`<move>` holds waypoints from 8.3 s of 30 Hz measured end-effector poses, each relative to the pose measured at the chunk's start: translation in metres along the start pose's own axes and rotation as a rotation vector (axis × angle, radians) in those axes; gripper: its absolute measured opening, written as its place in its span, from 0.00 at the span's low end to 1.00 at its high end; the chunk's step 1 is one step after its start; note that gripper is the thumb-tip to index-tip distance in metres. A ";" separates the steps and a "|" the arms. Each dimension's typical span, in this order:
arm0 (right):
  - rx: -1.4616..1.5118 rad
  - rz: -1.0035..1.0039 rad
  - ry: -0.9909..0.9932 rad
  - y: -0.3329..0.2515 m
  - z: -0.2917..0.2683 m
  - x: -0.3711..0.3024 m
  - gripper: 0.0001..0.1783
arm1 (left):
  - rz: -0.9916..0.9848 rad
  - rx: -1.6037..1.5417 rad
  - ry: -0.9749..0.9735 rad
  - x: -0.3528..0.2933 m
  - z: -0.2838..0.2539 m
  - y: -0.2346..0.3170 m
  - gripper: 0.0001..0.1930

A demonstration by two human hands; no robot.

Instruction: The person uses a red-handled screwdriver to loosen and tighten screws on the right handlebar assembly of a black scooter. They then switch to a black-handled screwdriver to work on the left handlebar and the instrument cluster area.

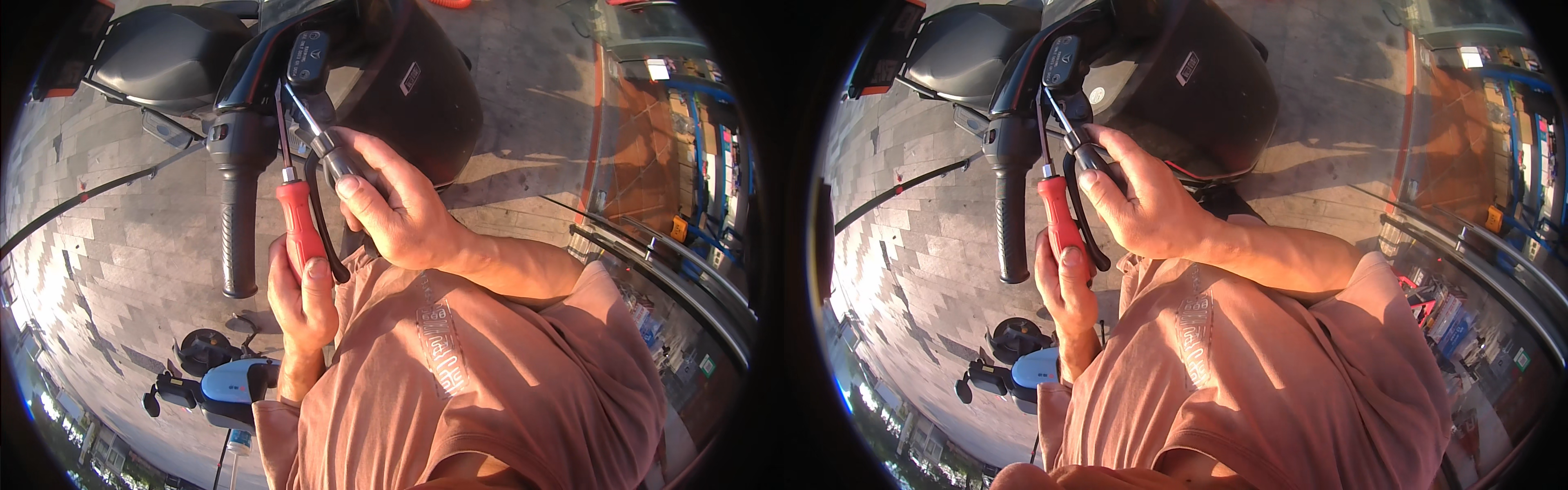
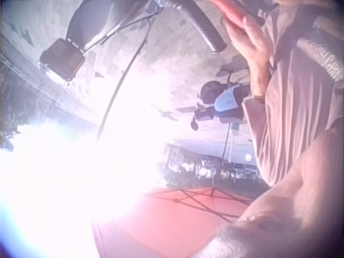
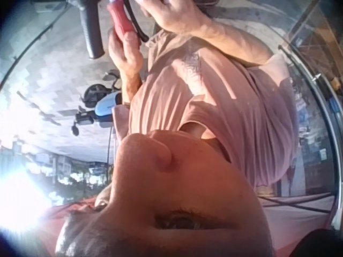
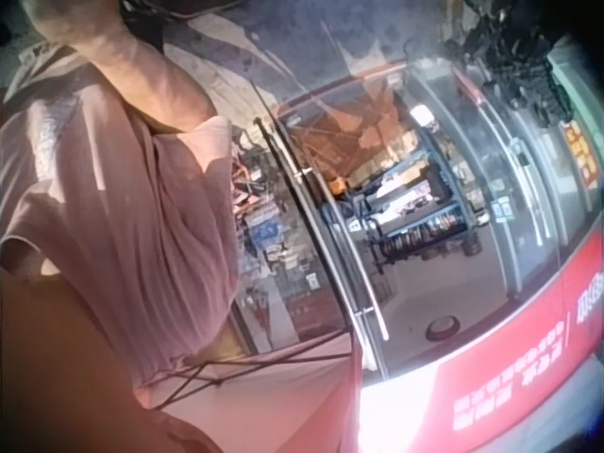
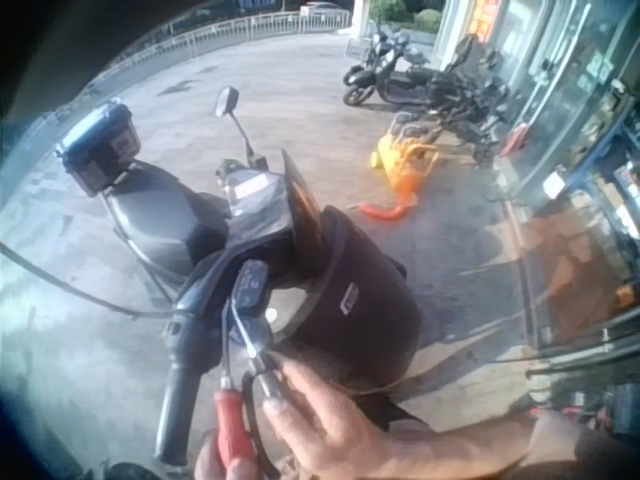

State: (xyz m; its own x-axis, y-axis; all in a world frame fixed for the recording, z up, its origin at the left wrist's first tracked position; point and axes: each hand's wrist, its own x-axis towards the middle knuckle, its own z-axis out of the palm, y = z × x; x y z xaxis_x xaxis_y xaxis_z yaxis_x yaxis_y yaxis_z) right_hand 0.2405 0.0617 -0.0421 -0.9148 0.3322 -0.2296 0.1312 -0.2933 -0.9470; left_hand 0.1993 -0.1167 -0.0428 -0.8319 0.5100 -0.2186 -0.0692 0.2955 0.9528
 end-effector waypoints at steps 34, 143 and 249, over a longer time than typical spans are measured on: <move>0.218 0.018 0.030 0.008 0.018 -0.006 0.26 | 0.017 -0.003 0.026 -0.002 0.004 -0.008 0.30; 0.227 -0.015 0.137 0.032 0.011 0.011 0.10 | -0.006 -0.013 -0.005 -0.002 -0.002 -0.018 0.33; -0.097 -0.182 -0.300 0.033 -0.104 0.016 0.25 | -0.018 1.006 -0.363 0.233 -0.033 0.107 0.27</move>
State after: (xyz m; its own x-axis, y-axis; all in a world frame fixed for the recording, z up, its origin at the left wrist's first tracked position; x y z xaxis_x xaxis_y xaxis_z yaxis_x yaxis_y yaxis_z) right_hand 0.2699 0.1506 -0.1009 -0.9960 0.0890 0.0074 -0.0219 -0.1629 -0.9864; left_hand -0.0199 0.0074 0.0149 -0.6101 0.6601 -0.4382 0.5441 0.7511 0.3739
